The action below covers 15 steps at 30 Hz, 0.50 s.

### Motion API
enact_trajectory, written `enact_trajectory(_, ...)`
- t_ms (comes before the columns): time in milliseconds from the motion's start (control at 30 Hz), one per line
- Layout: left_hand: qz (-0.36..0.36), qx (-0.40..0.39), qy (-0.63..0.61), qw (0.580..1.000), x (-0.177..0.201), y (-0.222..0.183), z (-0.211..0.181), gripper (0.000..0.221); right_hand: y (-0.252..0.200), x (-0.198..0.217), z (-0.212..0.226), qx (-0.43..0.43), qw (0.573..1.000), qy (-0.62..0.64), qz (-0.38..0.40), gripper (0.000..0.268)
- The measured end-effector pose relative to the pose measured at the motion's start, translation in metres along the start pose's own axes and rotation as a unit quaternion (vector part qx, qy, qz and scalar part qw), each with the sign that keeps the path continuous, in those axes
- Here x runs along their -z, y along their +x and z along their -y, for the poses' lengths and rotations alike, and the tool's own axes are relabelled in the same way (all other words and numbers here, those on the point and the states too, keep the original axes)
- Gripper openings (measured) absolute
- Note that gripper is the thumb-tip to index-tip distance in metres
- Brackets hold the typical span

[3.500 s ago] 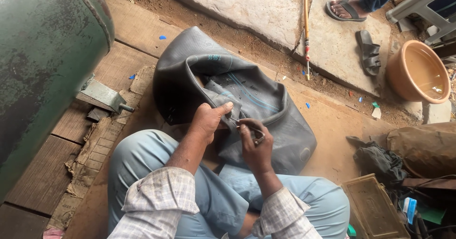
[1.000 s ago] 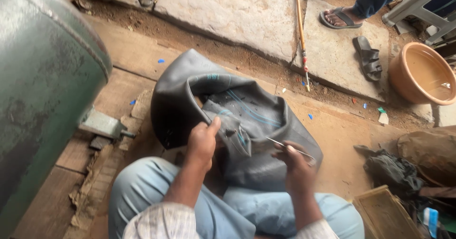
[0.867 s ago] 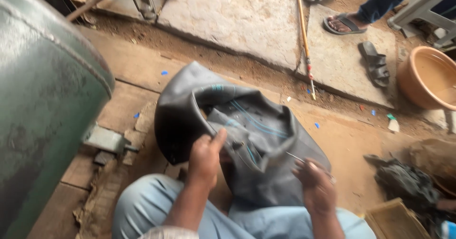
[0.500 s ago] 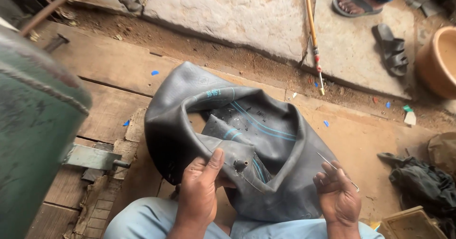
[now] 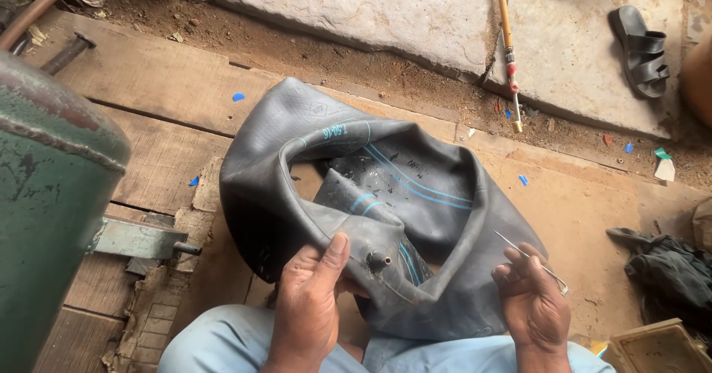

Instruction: The person sits on the ground repairing a rubber tire inner tube. They mark the tube with chalk, rub and prepare the marked area, reach into a small parts box for repair supplies, and press a patch onto the tube while holding it steady.

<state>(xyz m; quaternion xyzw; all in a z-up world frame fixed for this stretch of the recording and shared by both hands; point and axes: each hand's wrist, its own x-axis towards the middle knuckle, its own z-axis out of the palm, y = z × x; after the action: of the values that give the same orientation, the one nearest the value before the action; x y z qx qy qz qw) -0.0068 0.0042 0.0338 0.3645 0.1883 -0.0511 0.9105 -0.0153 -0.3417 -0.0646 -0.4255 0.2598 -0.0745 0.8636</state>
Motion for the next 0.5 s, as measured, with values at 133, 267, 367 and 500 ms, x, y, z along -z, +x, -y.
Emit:
enact_trajectory(133, -0.028, -0.030, 0.024, 0.999, 0.014, 0.013, 0.016, 0.026, 0.004, 0.008, -0.008, 0.001, 0.999, -0.010, 0.038, 0.023)
enact_trajectory(267, -0.106, -0.059, 0.111, 0.986, 0.008, 0.021, 0.016, 0.025, 0.004, 0.009, -0.017, -0.029, 0.997, -0.034, 0.059, 0.026)
enact_trajectory(367, -0.140, -0.045, 0.149, 0.978, 0.020, 0.031, 0.027, 0.036, 0.001, 0.009, -0.021, -0.022, 0.994, -0.034, 0.104, 0.028)
enact_trajectory(500, -0.108, -0.065, 0.114, 0.985, 0.022, 0.037, 0.028, 0.028, -0.007, 0.003, -0.016, -0.005, 0.987, -0.020, 0.160, 0.028)
